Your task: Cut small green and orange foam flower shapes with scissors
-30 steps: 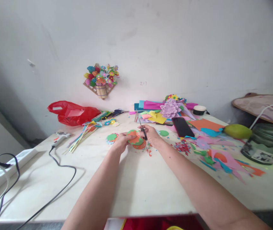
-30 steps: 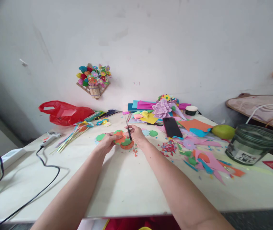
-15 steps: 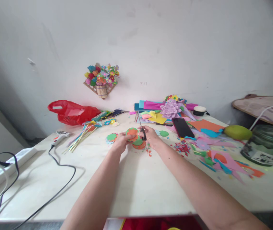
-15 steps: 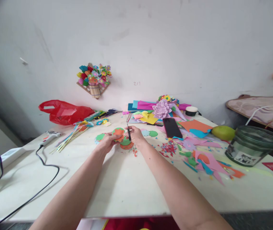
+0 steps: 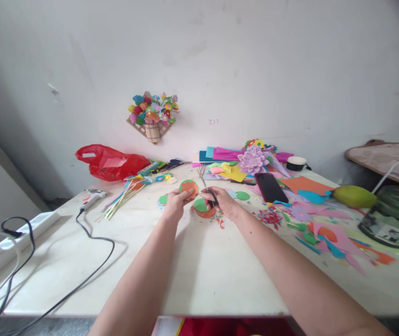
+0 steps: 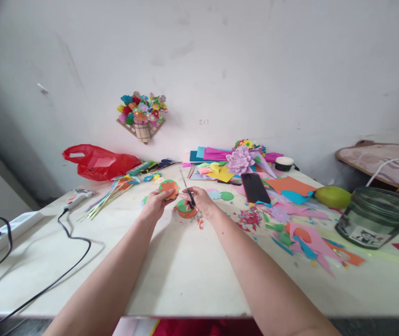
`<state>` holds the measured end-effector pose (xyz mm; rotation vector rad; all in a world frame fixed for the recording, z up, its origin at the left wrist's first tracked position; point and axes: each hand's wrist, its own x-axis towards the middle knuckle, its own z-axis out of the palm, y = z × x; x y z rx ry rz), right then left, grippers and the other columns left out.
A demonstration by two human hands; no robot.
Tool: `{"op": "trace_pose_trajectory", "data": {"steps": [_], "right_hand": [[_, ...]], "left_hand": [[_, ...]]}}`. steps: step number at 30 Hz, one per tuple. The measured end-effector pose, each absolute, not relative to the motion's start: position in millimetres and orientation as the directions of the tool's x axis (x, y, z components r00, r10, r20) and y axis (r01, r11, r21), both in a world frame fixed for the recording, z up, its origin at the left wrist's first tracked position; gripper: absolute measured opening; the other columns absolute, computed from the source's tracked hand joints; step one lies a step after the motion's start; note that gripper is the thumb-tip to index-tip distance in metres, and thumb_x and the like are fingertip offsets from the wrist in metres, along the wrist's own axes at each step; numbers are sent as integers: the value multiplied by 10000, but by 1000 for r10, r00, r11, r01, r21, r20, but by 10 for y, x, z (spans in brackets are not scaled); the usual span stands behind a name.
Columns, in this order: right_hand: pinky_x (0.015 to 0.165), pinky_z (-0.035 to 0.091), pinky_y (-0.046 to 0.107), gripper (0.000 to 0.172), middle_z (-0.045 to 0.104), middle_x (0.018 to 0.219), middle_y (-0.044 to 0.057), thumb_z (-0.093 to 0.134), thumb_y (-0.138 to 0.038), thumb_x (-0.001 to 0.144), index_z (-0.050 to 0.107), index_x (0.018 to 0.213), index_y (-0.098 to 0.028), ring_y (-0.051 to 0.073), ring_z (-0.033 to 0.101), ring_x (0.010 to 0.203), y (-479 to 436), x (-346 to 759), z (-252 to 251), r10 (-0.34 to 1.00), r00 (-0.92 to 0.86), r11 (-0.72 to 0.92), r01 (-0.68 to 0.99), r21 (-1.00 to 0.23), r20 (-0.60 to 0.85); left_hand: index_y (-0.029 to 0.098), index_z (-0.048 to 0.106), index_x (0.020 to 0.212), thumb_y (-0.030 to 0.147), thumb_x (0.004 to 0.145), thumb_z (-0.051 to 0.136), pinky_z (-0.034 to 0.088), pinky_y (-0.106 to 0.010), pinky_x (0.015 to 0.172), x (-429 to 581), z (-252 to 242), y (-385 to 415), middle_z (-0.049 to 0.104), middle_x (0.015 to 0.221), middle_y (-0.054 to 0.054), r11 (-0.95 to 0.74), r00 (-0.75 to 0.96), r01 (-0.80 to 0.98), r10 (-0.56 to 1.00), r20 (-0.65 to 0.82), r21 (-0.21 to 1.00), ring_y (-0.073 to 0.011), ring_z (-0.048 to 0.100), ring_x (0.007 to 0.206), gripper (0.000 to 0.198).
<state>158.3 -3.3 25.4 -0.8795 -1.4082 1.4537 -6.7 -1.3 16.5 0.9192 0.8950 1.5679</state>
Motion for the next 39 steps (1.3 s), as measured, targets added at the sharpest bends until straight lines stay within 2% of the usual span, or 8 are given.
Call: {"op": "trace_pose_trajectory", "data": {"steps": [8,14,29,39], "right_hand": [[301,258,154,365,599,574,-14,639,-493,742,530,775,-147,68,535,407,-32,1653,260,843,-522,156,1,-988,133],[306,282,151,350,607,587,3,615,-475,775,516,740,-142,66,533,406,-57,1682,304,817,-574,148,106,-983,61],[314,261,144,258,589,588,-11,592,-392,811,517,773,-148,51,502,397,-49,1697,314,816,-578,164,204,-965,17],[321,246,149,257,580,581,-18,597,-392,811,515,771,-152,48,484,392,-54,1688,310,825,-565,162,217,-963,11]], "left_hand": [[104,709,742,263,471,834,522,-322,726,-109,157,15,712,746,-96,-177,-191,-420,976,103,890,-232,688,751,338],[104,704,730,240,473,837,530,-295,699,-103,166,9,707,735,-82,-175,-189,-454,977,97,873,-204,684,716,320],[91,708,720,222,439,840,534,-306,690,-93,175,-17,698,723,-80,-151,-158,-434,983,90,888,-173,648,673,337],[89,704,689,211,432,837,519,-300,705,-85,162,-7,695,700,-78,-154,-160,-442,983,91,884,-160,631,657,314]]}}
